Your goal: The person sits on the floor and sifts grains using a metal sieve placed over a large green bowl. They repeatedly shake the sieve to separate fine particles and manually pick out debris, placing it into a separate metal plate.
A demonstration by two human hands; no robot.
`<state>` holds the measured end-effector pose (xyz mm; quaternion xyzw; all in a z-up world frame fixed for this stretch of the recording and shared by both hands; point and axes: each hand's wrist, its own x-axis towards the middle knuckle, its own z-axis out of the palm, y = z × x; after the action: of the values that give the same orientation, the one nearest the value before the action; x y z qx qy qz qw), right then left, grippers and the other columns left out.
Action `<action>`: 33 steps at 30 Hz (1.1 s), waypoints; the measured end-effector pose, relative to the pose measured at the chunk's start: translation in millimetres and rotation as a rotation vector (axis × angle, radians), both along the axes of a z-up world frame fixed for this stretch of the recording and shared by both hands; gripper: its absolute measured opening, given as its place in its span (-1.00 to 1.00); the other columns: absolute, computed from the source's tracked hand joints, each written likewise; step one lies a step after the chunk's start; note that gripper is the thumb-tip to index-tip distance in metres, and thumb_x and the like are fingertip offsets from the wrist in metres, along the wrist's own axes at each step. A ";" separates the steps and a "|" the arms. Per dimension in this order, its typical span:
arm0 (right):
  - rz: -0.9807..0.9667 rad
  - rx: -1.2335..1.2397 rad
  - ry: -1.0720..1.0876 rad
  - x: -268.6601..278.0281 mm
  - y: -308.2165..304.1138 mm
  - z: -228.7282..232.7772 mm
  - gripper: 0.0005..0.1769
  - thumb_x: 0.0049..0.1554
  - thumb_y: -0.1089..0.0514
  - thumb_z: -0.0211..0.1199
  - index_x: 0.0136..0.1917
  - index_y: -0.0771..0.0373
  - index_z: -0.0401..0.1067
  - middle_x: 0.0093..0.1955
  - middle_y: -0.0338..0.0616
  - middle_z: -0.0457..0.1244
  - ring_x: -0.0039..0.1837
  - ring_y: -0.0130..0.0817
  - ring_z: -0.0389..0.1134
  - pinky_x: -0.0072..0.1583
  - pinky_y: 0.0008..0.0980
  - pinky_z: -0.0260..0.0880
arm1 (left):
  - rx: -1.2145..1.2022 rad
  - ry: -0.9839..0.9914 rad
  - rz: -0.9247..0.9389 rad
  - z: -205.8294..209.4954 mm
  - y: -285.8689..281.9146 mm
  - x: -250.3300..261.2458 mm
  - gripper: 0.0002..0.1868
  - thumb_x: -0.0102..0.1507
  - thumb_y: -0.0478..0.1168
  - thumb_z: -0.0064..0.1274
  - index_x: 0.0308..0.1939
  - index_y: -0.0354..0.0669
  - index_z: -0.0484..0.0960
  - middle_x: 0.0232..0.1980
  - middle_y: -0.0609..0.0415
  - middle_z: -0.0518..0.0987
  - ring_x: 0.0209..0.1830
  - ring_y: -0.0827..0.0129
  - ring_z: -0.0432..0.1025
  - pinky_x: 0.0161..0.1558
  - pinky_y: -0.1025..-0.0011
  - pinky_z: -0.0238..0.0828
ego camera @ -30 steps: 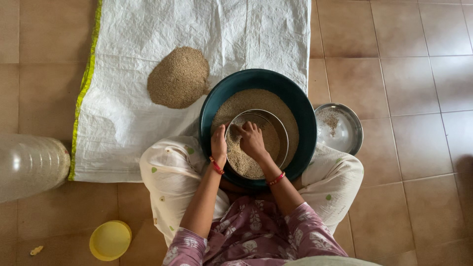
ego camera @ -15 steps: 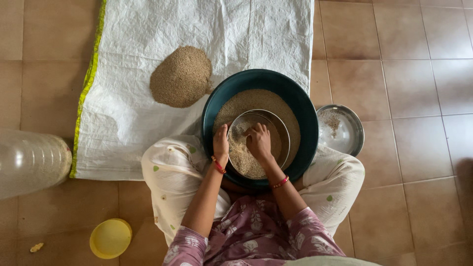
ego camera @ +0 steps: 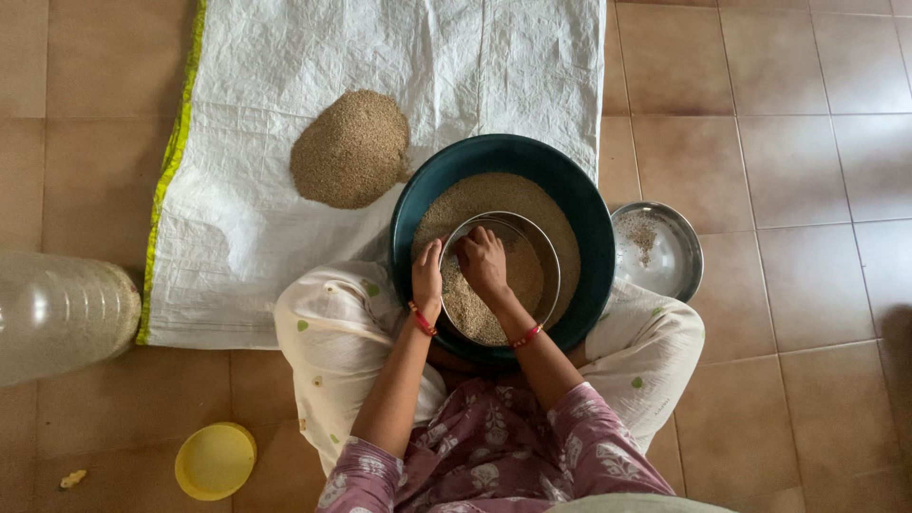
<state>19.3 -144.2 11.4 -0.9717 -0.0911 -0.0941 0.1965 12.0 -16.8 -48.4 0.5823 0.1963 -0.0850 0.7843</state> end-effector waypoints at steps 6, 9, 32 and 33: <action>-0.005 0.256 -0.036 8.1 -13.2 -27.6 -0.78 0.06 0.19 0.34 0.00 0.28 0.51 0.08 -0.11 0.29 0.09 -0.30 0.31 0.14 -0.39 0.37 | 0.024 0.013 -0.019 -8.0 -1.1 1.7 -0.34 0.38 0.15 -0.13 0.31 -0.35 0.51 0.34 -0.17 0.53 0.36 0.11 0.40 0.37 0.32 0.22; -0.310 0.693 0.379 3.2 -28.5 -22.1 -0.91 0.19 0.16 0.18 -0.07 0.18 0.46 0.02 -0.29 0.25 -0.07 -0.45 0.32 -0.04 -0.40 0.48 | 0.017 0.004 -0.005 -12.8 0.2 3.7 -0.32 0.39 0.15 -0.13 0.35 -0.37 0.46 0.40 -0.18 0.47 0.42 0.11 0.33 0.40 0.32 0.15; 0.183 2.157 0.700 -77.9 -66.9 48.2 -0.78 0.40 0.10 0.15 0.05 0.30 0.44 0.07 -0.06 0.31 0.11 -0.29 0.33 0.22 -0.28 0.39 | 0.193 -0.126 -0.056 -46.6 3.8 8.9 -0.41 0.44 0.04 -0.27 0.30 -0.39 0.52 0.36 -0.22 0.52 0.37 0.05 0.40 0.38 0.32 0.22; 0.156 2.165 0.717 -79.5 -64.9 56.5 -0.75 0.40 0.08 0.13 0.07 0.33 0.45 0.11 0.00 0.34 0.14 -0.24 0.35 0.25 -0.27 0.39 | 0.188 -0.112 -0.059 -42.8 4.8 8.9 -0.40 0.44 0.05 -0.25 0.31 -0.38 0.50 0.37 -0.21 0.50 0.39 0.06 0.38 0.39 0.32 0.20</action>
<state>-60.1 -209.2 67.9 -0.2552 0.0392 0.1722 0.9506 20.9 -11.9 -91.2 0.6627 0.1419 -0.0566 0.7332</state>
